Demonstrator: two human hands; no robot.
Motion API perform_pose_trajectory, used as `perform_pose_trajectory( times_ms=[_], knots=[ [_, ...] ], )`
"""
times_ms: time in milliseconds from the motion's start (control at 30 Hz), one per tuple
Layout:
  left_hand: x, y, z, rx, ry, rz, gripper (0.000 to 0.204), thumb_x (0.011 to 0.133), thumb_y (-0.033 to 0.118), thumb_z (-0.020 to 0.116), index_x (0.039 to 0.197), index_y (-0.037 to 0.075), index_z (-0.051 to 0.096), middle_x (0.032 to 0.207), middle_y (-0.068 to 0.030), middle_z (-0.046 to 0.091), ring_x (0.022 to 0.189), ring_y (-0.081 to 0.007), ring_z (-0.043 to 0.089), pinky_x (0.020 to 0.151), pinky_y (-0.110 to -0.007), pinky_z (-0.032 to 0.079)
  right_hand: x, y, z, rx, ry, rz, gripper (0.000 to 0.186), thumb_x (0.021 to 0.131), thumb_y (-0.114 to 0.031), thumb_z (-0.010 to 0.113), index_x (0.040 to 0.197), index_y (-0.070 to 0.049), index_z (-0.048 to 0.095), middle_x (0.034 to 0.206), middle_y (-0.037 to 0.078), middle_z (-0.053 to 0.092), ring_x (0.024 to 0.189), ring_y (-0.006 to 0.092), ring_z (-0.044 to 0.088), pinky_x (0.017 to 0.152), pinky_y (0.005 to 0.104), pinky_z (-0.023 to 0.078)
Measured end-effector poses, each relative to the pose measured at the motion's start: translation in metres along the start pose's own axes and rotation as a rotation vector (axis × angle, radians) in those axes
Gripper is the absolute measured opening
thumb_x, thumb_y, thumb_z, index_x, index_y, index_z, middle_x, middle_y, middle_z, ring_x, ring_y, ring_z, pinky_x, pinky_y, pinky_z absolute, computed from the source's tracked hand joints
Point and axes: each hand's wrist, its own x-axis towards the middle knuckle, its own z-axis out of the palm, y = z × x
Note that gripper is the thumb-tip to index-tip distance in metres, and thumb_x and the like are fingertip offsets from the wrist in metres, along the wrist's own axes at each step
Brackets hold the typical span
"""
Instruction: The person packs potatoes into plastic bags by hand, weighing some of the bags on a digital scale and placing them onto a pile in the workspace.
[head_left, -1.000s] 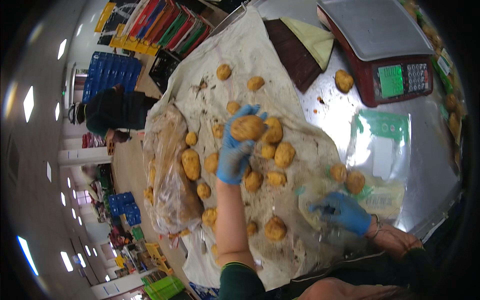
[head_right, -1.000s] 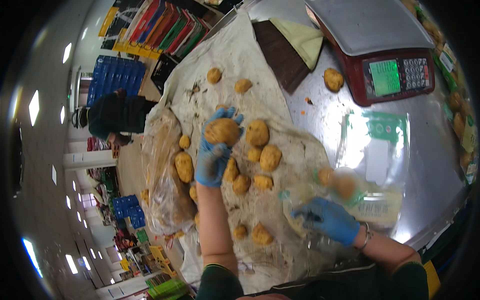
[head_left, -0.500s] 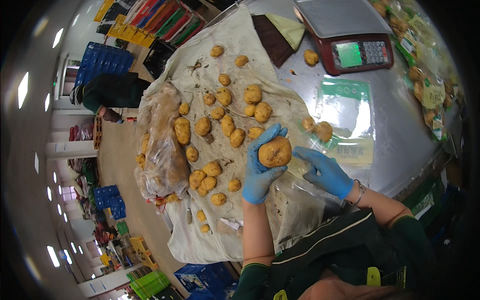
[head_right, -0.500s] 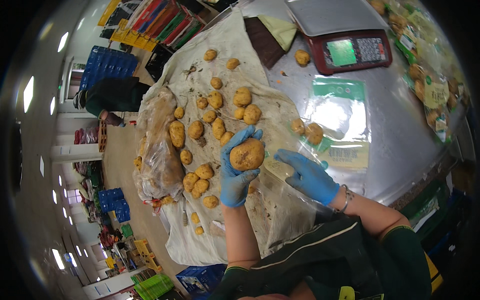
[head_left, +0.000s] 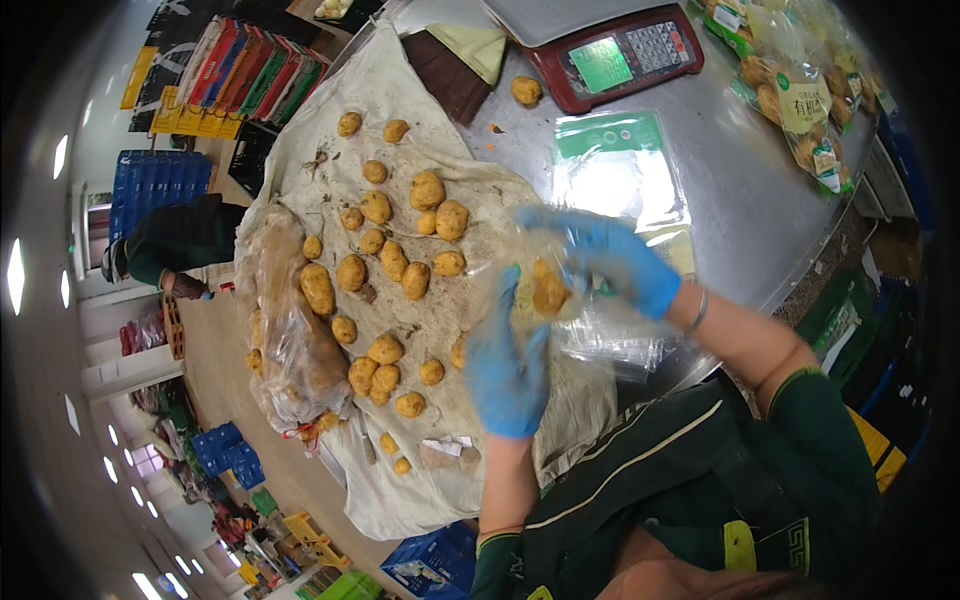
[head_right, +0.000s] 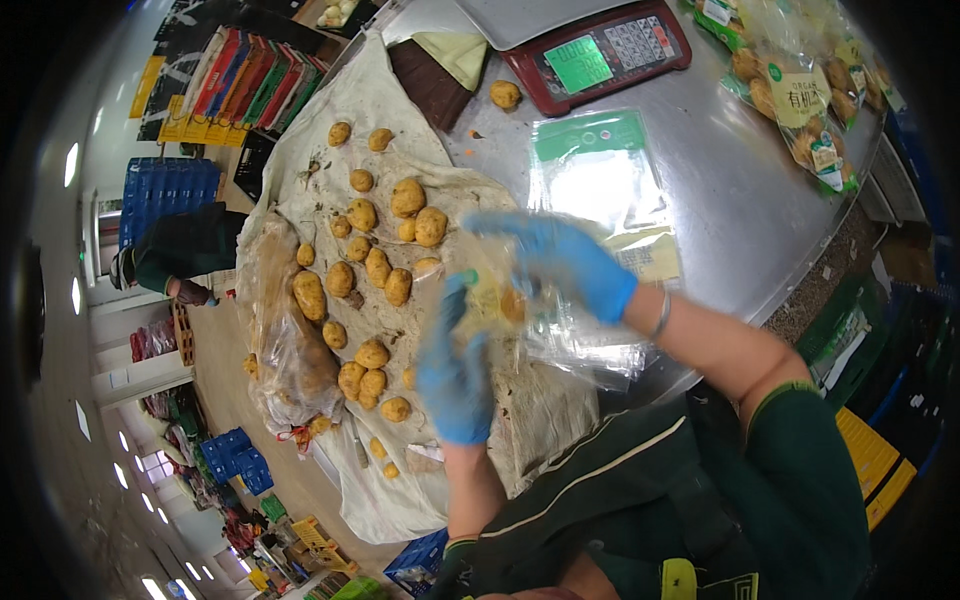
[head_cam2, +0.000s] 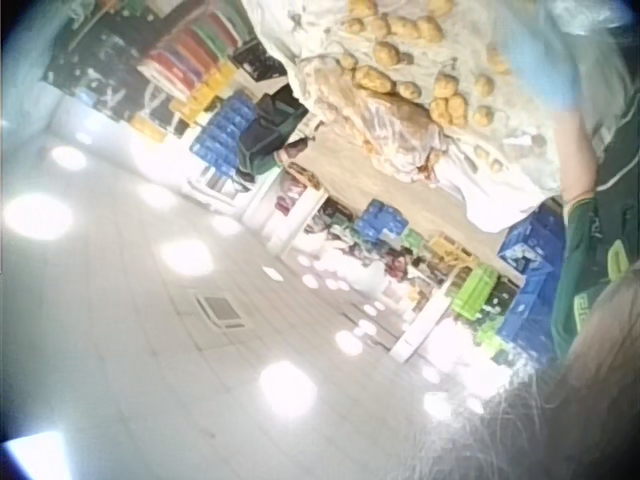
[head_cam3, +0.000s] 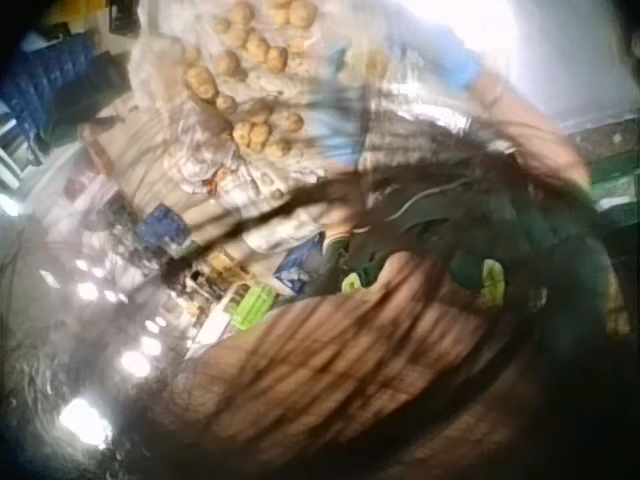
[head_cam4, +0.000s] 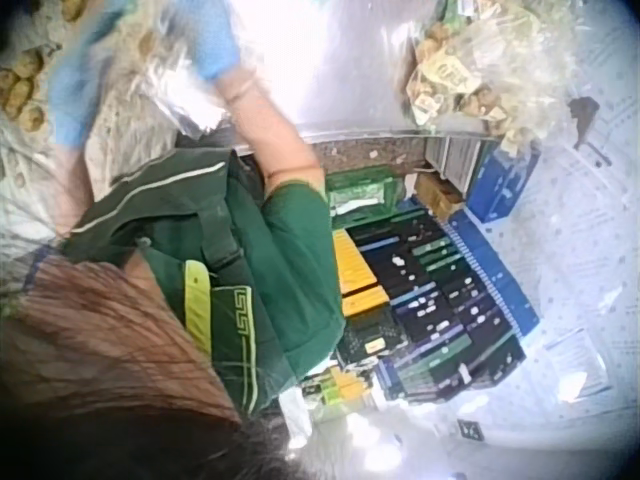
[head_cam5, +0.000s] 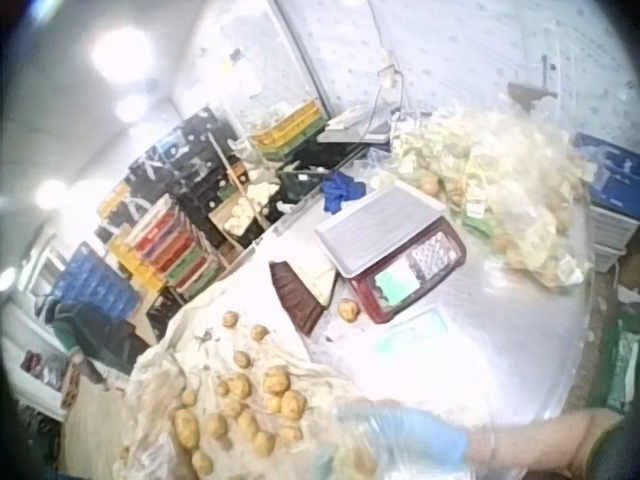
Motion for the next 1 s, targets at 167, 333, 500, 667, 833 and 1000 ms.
perform_pose_trajectory(
  times_ms=[167,333,500,667,833,1000],
  knots=[
    [0.000,0.021,-0.053,-0.242,0.520,0.282,0.033,0.097,0.014,0.041,0.115,-0.010,0.055,0.113,-0.0229,0.063,0.094,-0.0290,0.067,0.086,-0.039,0.053,0.072,-0.076,-0.040,0.282,-0.104,-0.106,0.047,0.087,-0.008,0.049,0.134,-0.004,0.052,0.125,0.008,0.060,0.066,0.0024,0.043,0.061,0.0177,0.041],
    [-0.009,-0.035,-0.036,-0.379,0.420,-0.167,0.024,0.095,0.000,0.047,0.114,-0.007,0.061,0.109,-0.0149,0.067,0.094,-0.0198,0.067,0.086,-0.031,0.052,0.050,-0.095,-0.017,-0.157,-0.099,-0.019,0.048,0.084,-0.002,0.044,0.131,-0.008,0.057,0.112,0.003,0.064,0.060,0.0024,0.040,0.055,0.0182,0.037],
    [-0.022,-0.095,0.001,-0.550,0.102,-0.419,0.025,0.095,0.000,0.050,0.116,-0.003,0.063,0.100,-0.0094,0.068,0.089,-0.0138,0.065,0.083,-0.026,0.050,0.032,0.012,-0.020,-0.446,0.028,-0.132,0.044,0.082,0.005,0.046,0.119,-0.009,0.064,0.110,0.006,0.065,0.062,0.0042,0.044,0.059,0.0190,0.041],
    [0.025,-0.149,0.004,-0.542,0.188,-0.603,0.025,0.095,0.004,0.052,0.117,-0.001,0.062,0.093,-0.0066,0.067,0.084,-0.0133,0.064,0.078,-0.026,0.051,0.001,0.039,-0.015,-0.378,0.237,0.037,0.038,0.081,0.009,0.050,0.113,-0.008,0.062,0.122,0.007,0.060,0.073,0.0055,0.051,0.068,0.0196,0.045],
    [0.114,-0.194,0.023,0.040,0.131,-0.387,0.037,0.089,0.012,0.062,0.123,-0.001,0.056,0.108,-0.0181,0.063,0.093,-0.0241,0.064,0.080,-0.032,0.052,-0.005,0.055,-0.025,-0.422,0.422,-0.059,0.046,0.075,0.009,0.064,0.116,-0.011,0.053,0.128,0.010,0.053,0.077,0.0067,0.054,0.073,0.0204,0.047],
    [0.152,-0.227,0.073,0.411,-0.037,-0.219,0.050,0.085,0.021,0.066,0.124,-0.004,0.048,0.111,-0.0205,0.060,0.093,-0.0319,0.061,0.081,-0.039,0.052,-0.013,0.064,-0.028,-0.195,0.517,-0.042,0.058,0.076,-0.002,0.073,0.127,-0.006,0.046,0.123,0.011,0.051,0.079,0.0089,0.055,0.074,0.0239,0.049]
  ],
)
